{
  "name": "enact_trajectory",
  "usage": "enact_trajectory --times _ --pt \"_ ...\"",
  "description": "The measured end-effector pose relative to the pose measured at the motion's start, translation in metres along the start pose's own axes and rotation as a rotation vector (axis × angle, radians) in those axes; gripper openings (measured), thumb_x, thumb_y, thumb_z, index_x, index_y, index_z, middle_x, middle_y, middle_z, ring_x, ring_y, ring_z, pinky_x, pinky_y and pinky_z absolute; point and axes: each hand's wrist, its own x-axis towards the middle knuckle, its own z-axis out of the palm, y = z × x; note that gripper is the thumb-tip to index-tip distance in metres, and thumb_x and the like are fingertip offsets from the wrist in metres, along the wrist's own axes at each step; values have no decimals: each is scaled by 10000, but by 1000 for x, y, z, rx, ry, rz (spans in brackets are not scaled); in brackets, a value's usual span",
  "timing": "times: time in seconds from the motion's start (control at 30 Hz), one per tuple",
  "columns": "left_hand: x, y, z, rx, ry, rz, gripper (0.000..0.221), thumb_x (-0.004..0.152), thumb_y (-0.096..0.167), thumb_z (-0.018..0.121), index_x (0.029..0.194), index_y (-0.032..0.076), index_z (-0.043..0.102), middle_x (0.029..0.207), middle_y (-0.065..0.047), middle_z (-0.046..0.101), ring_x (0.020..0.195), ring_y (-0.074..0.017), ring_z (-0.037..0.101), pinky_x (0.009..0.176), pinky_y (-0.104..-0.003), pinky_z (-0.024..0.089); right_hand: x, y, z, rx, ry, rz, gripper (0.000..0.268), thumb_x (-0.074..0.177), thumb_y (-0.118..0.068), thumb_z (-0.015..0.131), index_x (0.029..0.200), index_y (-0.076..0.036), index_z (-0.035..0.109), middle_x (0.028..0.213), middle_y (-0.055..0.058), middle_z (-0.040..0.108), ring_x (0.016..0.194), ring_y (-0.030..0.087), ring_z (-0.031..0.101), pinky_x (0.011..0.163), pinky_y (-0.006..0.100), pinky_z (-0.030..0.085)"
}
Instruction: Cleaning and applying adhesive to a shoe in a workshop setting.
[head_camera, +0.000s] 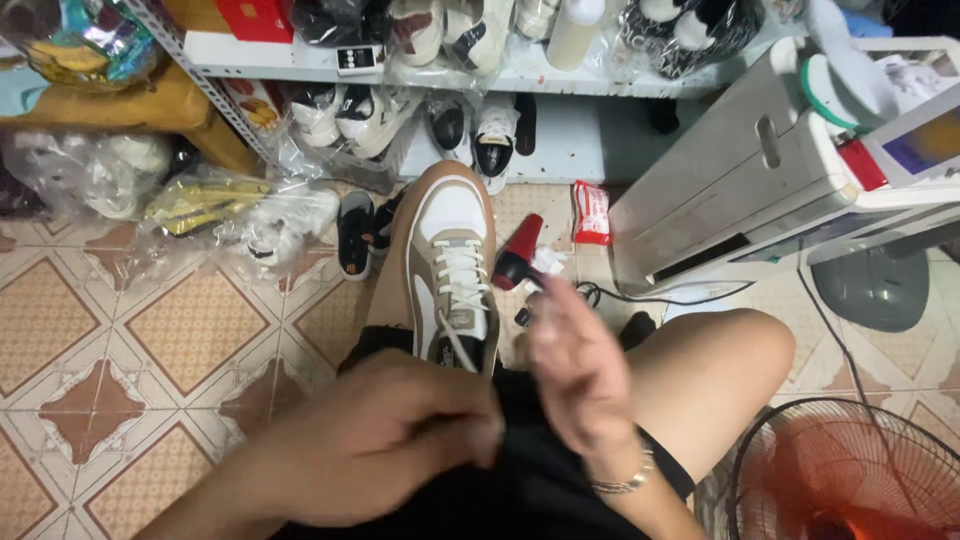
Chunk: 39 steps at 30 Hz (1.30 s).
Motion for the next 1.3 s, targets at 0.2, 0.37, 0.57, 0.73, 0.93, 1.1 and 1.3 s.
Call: enact_trajectory --times 0.2,0.37,0.57,0.73,0.93,1.1,1.3 --pt "20 1 9 104 -2 180 180 985 199 599 980 38 679 861 -125 718 816 -296 717 720 -365 539 18 21 18 -819 -379 -11 546 827 -236 728 1306 -65 527 1266 100 626 1260 269 588 1062 394 486" --pt "18 -24 -10 17 80 -218 221 972 257 587 980 85 726 820 -77 795 752 -207 802 701 -315 604 33 8 23 -1651 -550 699 217 1042 -293 610 1068 -104 713 1043 175 724 989 339 696 870 401 579" --pt "21 -37 -22 393 363 -420 187 940 275 635 1031 171 761 649 -132 711 585 -272 714 597 -412 512 62 -6 39 -1364 -140 -458 413 796 56 690 1207 25 671 1299 269 667 1099 351 719 857 338 622" --pt "26 -47 -28 532 422 -308 193 941 259 622 1089 161 697 646 -129 691 627 -322 688 582 -451 486 66 -7 22 -645 317 -153 373 924 44 641 1291 2 589 1174 148 760 1034 206 776 886 266 639" --pt "9 -55 -66 471 156 -513 113 933 238 671 947 133 710 838 -46 771 766 -220 741 720 -366 548 44 -29 -23 -1456 57 -475 252 905 27 753 1151 -4 711 1079 114 739 932 210 736 816 293 594" --pt "-3 -83 -55 209 151 362 35 824 80 754 852 59 755 1088 -153 728 1037 -306 673 887 -384 520 23 -23 -34 -1278 -33 -79 112 839 -27 783 943 -65 765 1103 92 722 903 182 699 778 305 563" --pt "43 -92 4 -457 485 36 125 931 83 662 953 21 768 1177 -106 777 1047 -179 772 891 -308 611 24 19 -12 -333 -125 -71 62 930 -85 730 918 -33 698 1311 145 636 1134 240 608 959 348 475"
